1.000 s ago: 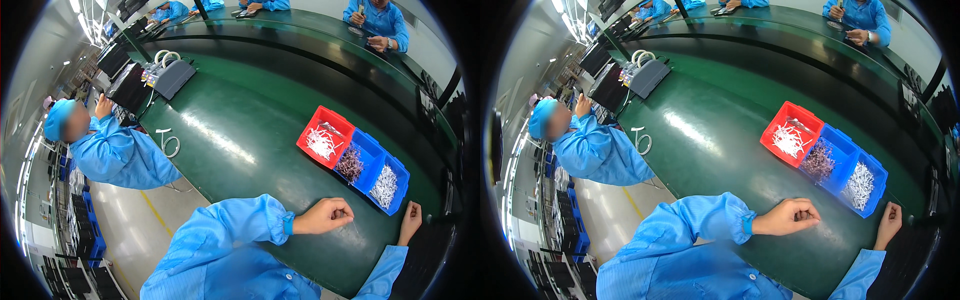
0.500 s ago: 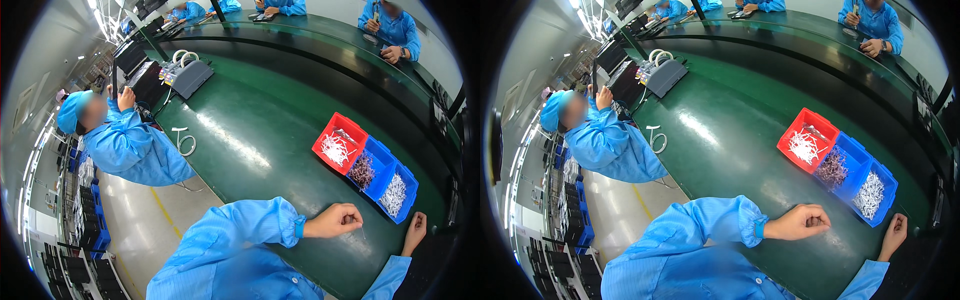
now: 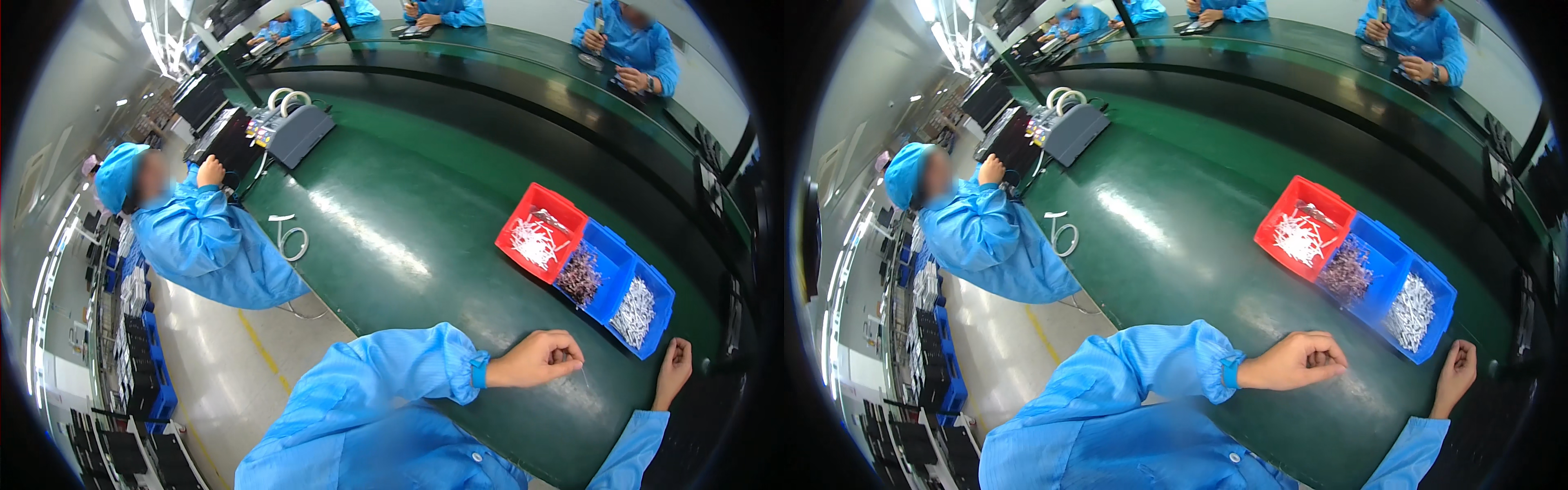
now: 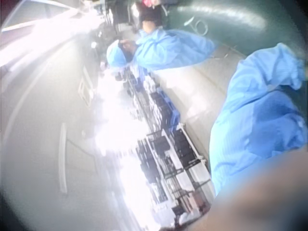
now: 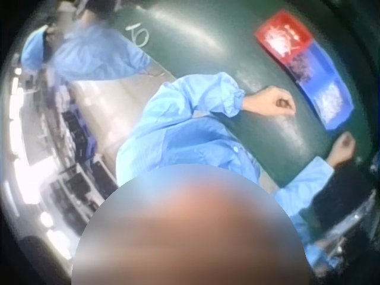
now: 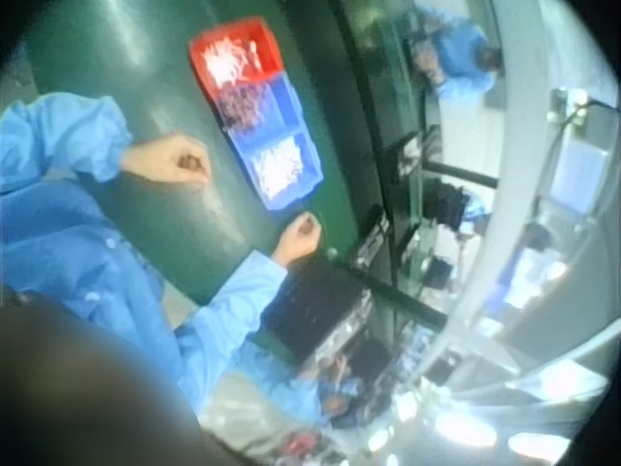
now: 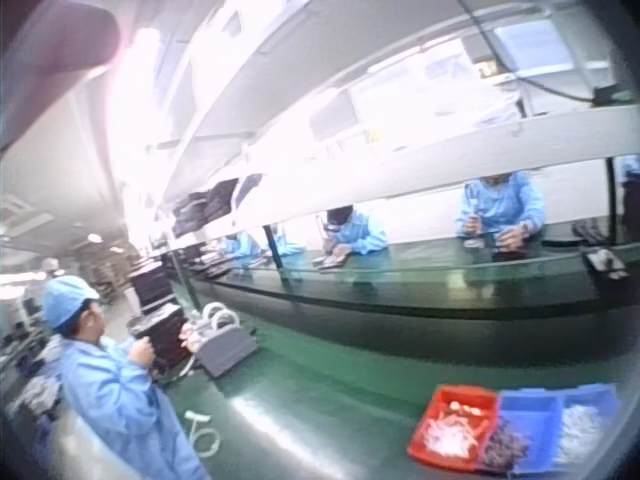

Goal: Assemble internal electronic components and wires into a tablet or mobile device chassis on a production line.

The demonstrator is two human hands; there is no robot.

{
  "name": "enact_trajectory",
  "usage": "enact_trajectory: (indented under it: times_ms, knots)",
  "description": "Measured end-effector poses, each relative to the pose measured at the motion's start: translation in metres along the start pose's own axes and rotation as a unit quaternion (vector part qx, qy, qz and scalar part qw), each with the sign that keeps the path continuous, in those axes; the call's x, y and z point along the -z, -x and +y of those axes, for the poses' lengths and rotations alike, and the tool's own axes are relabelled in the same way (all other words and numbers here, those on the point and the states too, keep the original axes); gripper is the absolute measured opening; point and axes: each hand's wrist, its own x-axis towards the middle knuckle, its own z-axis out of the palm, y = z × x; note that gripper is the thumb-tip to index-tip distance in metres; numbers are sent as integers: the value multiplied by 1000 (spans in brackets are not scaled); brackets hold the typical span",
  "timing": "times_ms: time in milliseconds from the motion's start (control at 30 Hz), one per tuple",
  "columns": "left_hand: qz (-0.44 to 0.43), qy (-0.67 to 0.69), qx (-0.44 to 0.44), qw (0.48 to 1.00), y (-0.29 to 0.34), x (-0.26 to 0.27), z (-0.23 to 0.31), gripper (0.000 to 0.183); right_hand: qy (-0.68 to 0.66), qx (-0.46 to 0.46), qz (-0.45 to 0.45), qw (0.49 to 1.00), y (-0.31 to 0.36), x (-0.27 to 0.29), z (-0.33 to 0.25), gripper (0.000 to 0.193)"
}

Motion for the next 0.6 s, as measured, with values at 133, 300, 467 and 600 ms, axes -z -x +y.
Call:
enact_trajectory:
  times_ms: [133, 300, 467, 600]
  knots:
    - [16, 0, -6, 1000, 0, -2, -7, 17, 12, 10, 52, 999, -1, 1, -37, 14]
    - [17, 7, 40, 999, 1, 5, -15, 12, 17, -24, 60, 998, -1, -6, -66, 11]
    - [29, -1, 31, 999, 5, -3, -11, 9, -25, -31, 198, 979, -8, -7, -47, 14]
    - [24, -74, -20, 997, 2, -13, -5, 6, -3, -112, 252, 961, -33, 8, 2, 49]
